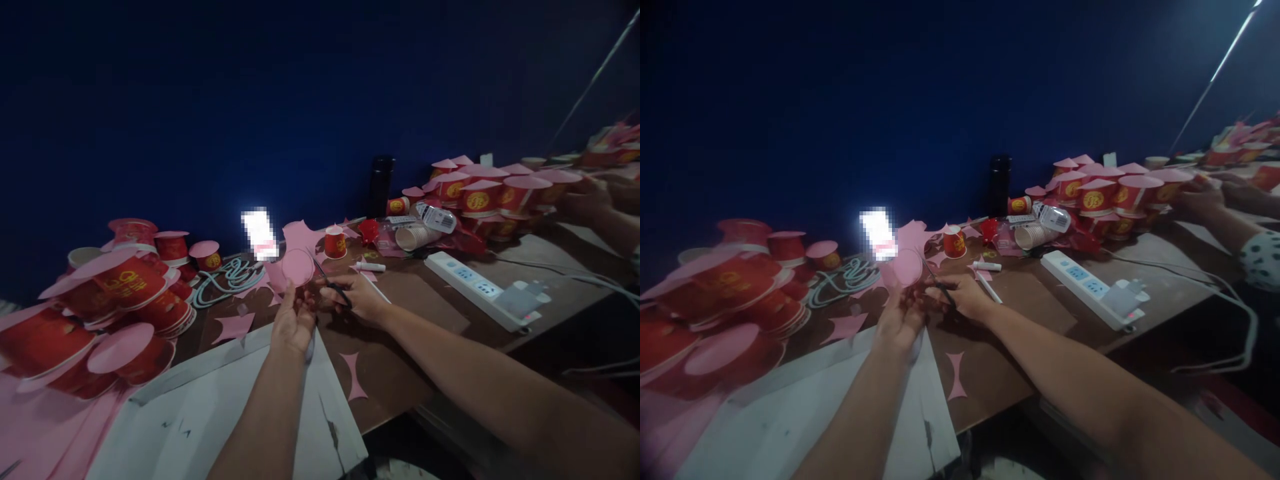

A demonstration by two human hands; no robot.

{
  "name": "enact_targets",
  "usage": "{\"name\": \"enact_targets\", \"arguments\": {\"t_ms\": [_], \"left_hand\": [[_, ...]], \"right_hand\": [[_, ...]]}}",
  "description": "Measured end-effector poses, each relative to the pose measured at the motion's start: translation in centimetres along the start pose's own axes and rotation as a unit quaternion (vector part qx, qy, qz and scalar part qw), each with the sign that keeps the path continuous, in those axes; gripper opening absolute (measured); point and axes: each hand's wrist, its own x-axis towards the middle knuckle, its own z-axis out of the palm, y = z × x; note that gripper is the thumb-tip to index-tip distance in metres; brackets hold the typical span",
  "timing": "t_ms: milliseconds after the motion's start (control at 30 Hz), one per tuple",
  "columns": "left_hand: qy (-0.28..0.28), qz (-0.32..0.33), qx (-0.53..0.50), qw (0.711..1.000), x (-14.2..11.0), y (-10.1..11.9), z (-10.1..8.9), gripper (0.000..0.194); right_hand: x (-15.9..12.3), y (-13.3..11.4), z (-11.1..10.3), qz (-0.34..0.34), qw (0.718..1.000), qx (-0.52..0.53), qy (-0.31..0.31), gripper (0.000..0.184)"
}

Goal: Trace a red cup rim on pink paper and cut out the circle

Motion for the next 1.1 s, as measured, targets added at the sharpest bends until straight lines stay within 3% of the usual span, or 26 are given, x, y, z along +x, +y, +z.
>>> {"name": "enact_targets", "arguments": {"t_ms": [167, 433, 567, 733, 1100], "left_hand": [[0.005, 0.045, -0.051, 0.998, 0.0, -0.2, 0.3, 0.014], [0.027, 0.075, 0.070, 0.994, 0.5, -1.1, 0.0, 0.027], [0.057, 0.100, 0.093, 0.989, 0.5, -1.1, -0.1, 0.027], [0.048, 0.127, 0.100, 0.986, 0.2, -1.2, 0.1, 0.027], [0.037, 0.098, 0.083, 0.991, -0.1, -1.4, 0.0, 0.024]], "right_hand": [[0.5, 0.7, 0.1, 0.020, 1.000, -0.011, 0.014, 0.055], [0.5, 1.6, 0.5, 0.039, 0.999, -0.024, -0.023, 0.062], [0.4, 1.5, 0.5, 0.031, 0.999, -0.031, -0.026, 0.060], [0.4, 1.6, 0.5, 0.038, 0.999, -0.012, -0.028, 0.059], [0.4, 1.5, 0.7, 0.017, 1.000, 0.016, -0.017, 0.060]]}}
